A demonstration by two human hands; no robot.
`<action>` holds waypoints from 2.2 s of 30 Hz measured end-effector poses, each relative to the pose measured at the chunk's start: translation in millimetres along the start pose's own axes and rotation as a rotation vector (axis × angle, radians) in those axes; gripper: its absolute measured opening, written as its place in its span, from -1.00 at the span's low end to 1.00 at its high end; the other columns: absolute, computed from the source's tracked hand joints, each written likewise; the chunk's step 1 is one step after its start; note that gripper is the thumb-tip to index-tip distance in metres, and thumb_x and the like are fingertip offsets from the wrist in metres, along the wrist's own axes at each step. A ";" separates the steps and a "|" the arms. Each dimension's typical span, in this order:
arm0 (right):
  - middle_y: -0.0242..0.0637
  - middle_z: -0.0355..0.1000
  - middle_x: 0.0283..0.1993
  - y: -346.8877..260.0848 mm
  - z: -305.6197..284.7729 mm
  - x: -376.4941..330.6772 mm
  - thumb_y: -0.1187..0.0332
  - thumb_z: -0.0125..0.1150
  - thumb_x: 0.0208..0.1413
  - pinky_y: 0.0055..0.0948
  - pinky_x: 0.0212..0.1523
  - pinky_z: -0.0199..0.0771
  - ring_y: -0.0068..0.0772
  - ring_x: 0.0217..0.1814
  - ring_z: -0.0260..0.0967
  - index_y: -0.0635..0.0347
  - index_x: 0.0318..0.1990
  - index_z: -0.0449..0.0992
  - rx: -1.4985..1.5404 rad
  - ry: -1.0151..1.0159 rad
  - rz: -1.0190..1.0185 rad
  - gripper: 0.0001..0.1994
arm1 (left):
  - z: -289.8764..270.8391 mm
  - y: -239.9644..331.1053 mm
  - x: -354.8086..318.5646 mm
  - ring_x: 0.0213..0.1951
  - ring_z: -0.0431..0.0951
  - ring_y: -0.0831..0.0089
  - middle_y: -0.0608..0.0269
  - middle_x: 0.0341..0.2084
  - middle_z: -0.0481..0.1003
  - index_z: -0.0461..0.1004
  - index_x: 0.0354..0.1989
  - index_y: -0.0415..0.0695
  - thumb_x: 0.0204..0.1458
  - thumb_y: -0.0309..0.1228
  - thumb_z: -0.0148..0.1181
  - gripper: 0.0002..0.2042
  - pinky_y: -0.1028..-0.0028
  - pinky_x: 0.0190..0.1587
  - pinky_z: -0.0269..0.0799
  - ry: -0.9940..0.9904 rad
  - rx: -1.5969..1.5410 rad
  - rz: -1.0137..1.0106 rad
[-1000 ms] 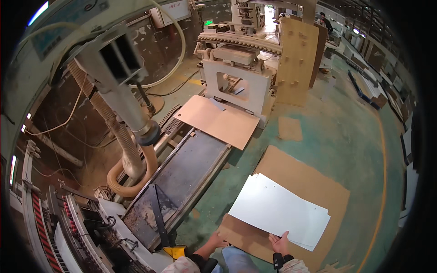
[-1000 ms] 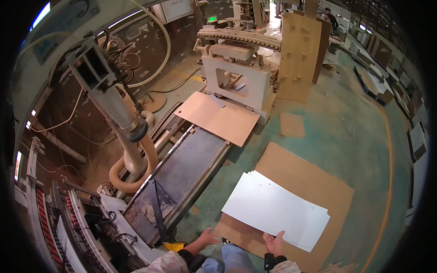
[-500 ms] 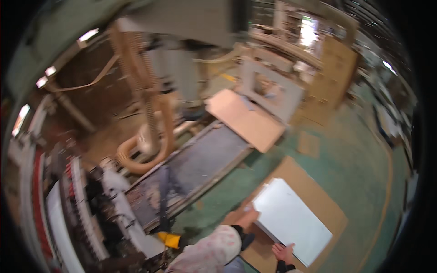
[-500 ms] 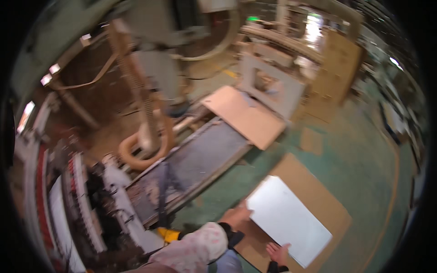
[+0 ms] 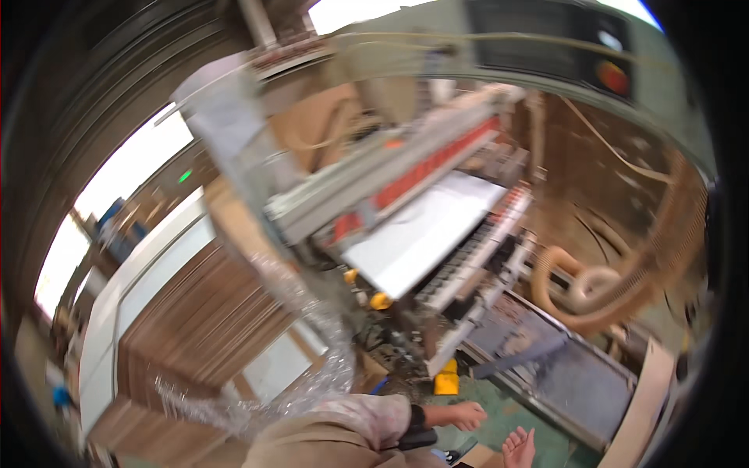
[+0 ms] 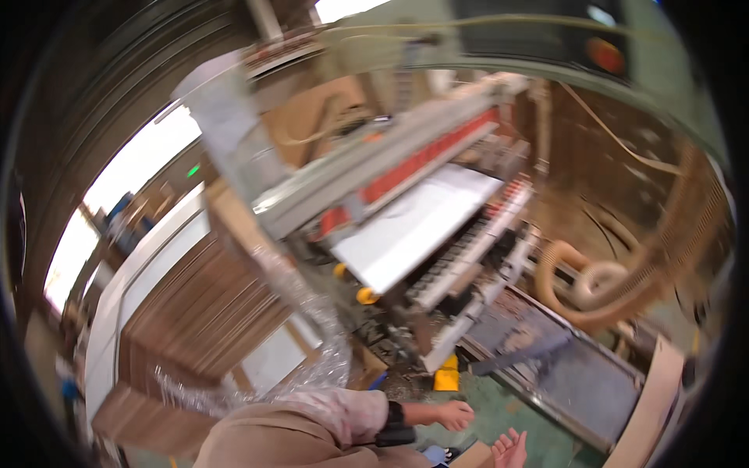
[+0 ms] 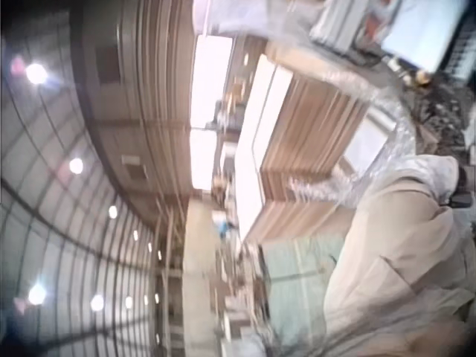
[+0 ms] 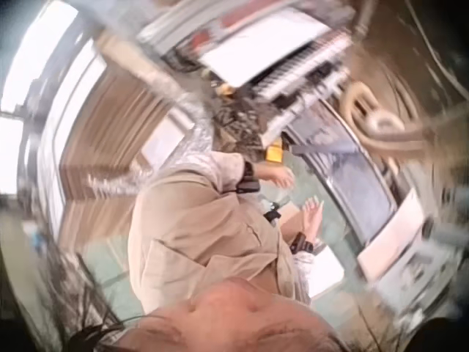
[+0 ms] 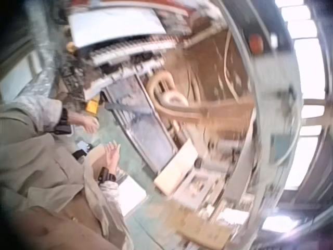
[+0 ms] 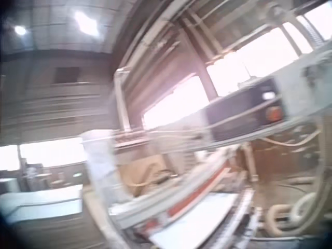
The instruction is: The person repeatedly picks up white rectangular panels from a stack and feeds them into an edge banding machine. They guide the panels through the machine's rollers and then remove the processed panels to place them on a nearby surface.
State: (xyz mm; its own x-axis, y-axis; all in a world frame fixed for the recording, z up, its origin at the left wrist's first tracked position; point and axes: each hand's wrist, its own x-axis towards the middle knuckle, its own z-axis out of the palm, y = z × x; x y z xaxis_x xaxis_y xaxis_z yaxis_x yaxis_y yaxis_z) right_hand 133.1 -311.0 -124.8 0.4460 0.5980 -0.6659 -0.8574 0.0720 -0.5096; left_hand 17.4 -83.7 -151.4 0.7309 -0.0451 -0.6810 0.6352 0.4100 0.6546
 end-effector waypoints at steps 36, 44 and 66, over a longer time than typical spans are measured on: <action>-0.18 0.44 -0.31 313.7 785.7 -68.4 0.43 -0.05 0.02 -0.59 -0.43 0.41 -0.48 -0.42 0.41 0.36 0.26 -0.17 -1.145 -1.223 -0.219 -0.34 | -260.5 -154.7 -741.2 -0.08 0.40 -0.09 -0.27 -0.24 0.32 0.22 -0.40 -0.38 -0.02 -0.12 0.11 -0.55 0.21 -0.08 0.47 1.312 -1.164 1.591; -0.17 0.46 -0.33 302.7 771.5 -66.7 0.44 -0.07 0.03 -0.56 -0.36 0.44 -0.50 -0.39 0.42 0.44 0.22 -0.09 -1.190 -1.302 -0.365 -0.40 | -264.9 -156.4 -751.4 -0.11 0.40 -0.13 -0.26 -0.21 0.28 0.19 -0.29 -0.45 -0.04 -0.07 0.12 -0.45 0.14 -0.10 0.47 1.123 -1.300 1.589; -0.27 0.31 0.01 360.5 741.4 -113.9 0.04 0.09 0.06 -0.34 0.01 0.34 -0.42 0.01 0.29 0.18 0.07 0.22 -0.263 -1.078 0.540 -0.48 | -304.3 -239.5 -765.8 -0.05 0.33 0.33 0.07 -0.13 0.33 0.21 0.04 -0.27 0.07 -0.19 0.04 -0.53 0.46 -0.02 0.35 1.447 -0.631 1.488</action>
State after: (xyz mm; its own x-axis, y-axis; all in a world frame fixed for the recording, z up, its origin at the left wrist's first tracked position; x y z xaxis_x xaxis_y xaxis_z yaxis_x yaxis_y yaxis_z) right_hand -417.2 238.6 171.3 -0.4957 0.8628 -0.0993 -0.7324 -0.4767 -0.4861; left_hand -770.5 129.8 113.3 -0.3629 0.9138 0.1826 -0.4333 -0.3389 0.8351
